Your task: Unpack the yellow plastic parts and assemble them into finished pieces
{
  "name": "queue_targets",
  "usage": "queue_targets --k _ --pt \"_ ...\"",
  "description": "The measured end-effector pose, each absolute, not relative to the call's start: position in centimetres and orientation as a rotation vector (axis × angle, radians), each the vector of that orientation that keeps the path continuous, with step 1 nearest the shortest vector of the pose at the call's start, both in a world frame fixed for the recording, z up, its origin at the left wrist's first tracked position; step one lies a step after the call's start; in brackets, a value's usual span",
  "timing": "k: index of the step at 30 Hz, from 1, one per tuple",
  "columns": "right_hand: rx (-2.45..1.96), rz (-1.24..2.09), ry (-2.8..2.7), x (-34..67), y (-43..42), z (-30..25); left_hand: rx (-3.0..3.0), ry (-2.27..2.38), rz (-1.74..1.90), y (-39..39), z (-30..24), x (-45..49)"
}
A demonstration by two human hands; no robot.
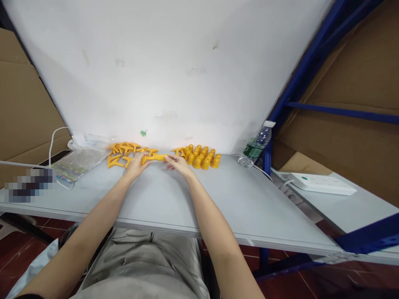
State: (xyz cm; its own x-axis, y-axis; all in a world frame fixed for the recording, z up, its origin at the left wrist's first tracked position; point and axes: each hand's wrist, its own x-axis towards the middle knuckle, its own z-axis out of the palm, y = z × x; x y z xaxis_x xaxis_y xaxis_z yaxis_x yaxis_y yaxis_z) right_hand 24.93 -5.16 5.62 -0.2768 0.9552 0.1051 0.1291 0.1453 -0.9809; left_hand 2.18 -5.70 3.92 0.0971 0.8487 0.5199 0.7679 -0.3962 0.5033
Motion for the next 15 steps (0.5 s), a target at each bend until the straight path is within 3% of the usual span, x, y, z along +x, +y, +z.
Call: queue_targets --k 15 --pt "-1.043 1.237 -1.574 25.38 -5.33 6.04 2.255 1.686 1.145 -5.75 3.99 2.35"
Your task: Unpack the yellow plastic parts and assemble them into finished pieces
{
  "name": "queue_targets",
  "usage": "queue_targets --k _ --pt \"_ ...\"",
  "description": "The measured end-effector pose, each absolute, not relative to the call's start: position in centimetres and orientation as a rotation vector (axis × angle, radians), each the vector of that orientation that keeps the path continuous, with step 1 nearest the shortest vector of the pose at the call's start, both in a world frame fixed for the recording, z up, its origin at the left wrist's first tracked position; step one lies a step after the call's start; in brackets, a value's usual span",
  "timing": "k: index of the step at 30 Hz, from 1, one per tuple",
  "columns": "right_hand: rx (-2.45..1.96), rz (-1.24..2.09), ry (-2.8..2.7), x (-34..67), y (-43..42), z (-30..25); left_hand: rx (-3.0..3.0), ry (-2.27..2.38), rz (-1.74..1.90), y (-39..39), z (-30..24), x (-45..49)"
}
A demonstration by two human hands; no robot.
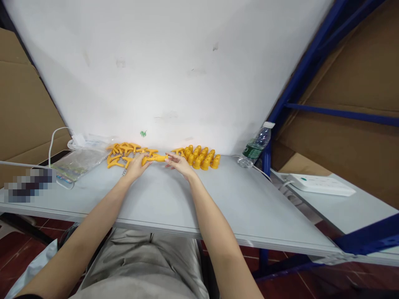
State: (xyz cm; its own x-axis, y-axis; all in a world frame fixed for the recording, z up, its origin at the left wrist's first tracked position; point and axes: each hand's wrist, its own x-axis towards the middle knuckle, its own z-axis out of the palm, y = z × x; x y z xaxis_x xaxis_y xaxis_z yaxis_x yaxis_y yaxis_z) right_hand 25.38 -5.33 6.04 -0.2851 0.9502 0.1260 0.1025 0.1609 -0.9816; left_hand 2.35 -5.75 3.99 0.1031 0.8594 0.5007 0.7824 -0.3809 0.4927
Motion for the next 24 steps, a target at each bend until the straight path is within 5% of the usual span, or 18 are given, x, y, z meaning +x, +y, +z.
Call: queue_targets --k 20,24 --pt "-0.928 1.398 -1.365 23.9 -5.0 5.1 2.248 1.798 1.081 -6.2 3.8 2.8" --pt "-0.891 1.222 -1.416 21.9 -4.2 3.7 2.195 2.015 1.016 -6.3 3.5 3.1"
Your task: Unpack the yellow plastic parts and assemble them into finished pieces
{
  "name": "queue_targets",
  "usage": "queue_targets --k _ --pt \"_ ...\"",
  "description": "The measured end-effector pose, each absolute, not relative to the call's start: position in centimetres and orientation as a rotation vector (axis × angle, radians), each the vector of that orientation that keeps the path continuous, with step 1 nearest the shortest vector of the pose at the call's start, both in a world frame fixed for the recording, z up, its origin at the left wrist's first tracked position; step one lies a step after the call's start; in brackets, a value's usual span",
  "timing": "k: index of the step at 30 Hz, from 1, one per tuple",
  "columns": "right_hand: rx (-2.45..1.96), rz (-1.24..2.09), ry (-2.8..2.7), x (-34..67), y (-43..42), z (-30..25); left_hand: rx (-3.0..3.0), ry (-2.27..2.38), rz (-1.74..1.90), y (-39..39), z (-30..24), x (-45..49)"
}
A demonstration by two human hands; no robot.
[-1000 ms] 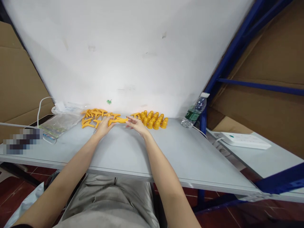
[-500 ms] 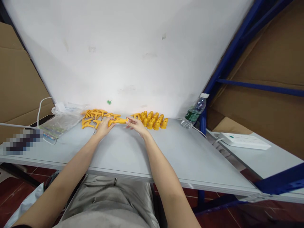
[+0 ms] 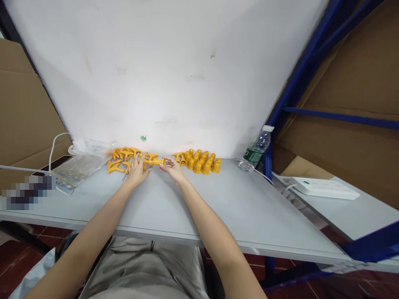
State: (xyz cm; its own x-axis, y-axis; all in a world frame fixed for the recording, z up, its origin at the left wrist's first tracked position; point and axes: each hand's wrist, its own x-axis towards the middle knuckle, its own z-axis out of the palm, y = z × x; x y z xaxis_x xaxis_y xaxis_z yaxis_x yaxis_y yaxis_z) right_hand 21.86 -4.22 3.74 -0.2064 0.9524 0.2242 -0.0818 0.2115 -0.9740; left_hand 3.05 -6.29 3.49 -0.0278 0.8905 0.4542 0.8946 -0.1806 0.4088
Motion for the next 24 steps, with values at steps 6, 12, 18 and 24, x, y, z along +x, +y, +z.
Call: queue_targets --k 6,12,18,24 --pt "-1.138 0.425 -1.763 20.3 -1.9 3.7 -2.084 -2.107 -1.014 -6.1 3.2 3.1" --pt "-1.583 -0.145 -2.211 20.9 0.1 4.1 -2.160 -2.099 -0.990 -6.1 3.1 3.4" --pt "-1.807 -0.310 -2.354 20.2 0.2 3.4 -2.207 -2.082 -1.009 -5.9 3.0 3.4" --pt "-1.914 -0.212 -2.432 19.8 0.3 4.1 -2.238 -2.042 -0.986 -6.1 3.0 3.4"
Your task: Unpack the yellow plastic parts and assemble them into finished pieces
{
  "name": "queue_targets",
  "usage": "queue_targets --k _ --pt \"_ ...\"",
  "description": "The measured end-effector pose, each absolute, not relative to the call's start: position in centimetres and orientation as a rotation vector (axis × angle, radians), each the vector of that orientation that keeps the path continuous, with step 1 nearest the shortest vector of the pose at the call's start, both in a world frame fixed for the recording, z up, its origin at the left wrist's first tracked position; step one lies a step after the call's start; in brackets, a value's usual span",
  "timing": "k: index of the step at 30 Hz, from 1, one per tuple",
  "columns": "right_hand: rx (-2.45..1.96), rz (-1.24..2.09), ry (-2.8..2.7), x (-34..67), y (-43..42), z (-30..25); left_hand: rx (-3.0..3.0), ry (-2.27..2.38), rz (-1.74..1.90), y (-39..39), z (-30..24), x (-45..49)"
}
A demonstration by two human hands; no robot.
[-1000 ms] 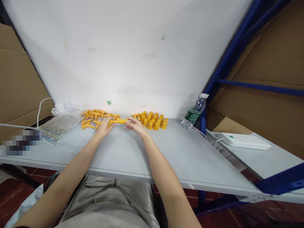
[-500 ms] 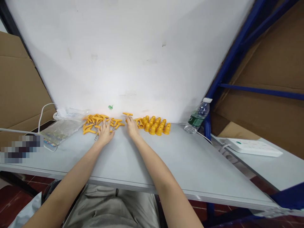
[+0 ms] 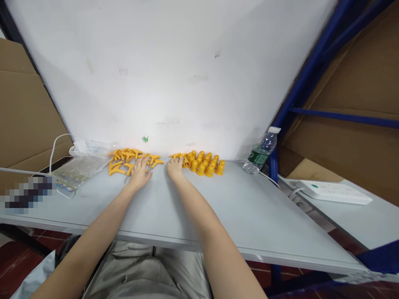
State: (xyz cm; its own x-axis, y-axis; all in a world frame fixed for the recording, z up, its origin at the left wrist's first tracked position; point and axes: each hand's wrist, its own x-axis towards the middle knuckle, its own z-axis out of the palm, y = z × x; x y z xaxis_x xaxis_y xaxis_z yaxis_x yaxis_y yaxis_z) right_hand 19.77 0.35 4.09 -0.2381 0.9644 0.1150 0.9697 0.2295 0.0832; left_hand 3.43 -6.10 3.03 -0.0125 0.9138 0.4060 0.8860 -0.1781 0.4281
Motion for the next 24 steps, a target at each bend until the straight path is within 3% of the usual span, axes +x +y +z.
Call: queue_targets --k 5,9,16,24 --pt "-1.960 0.007 -2.507 20.4 0.4 5.0 2.202 2.015 0.878 -6.3 3.5 3.5" --pt "-1.802 -0.094 -2.443 22.1 -0.7 6.0 2.199 2.017 0.859 -6.3 3.6 3.5" --pt "-1.895 -0.280 -1.932 28.4 -3.4 5.2 2.235 1.941 0.889 -6.1 3.2 3.5" --pt "-1.926 -0.208 -1.301 36.2 -2.6 2.8 2.252 1.903 0.907 -6.1 3.1 3.4"
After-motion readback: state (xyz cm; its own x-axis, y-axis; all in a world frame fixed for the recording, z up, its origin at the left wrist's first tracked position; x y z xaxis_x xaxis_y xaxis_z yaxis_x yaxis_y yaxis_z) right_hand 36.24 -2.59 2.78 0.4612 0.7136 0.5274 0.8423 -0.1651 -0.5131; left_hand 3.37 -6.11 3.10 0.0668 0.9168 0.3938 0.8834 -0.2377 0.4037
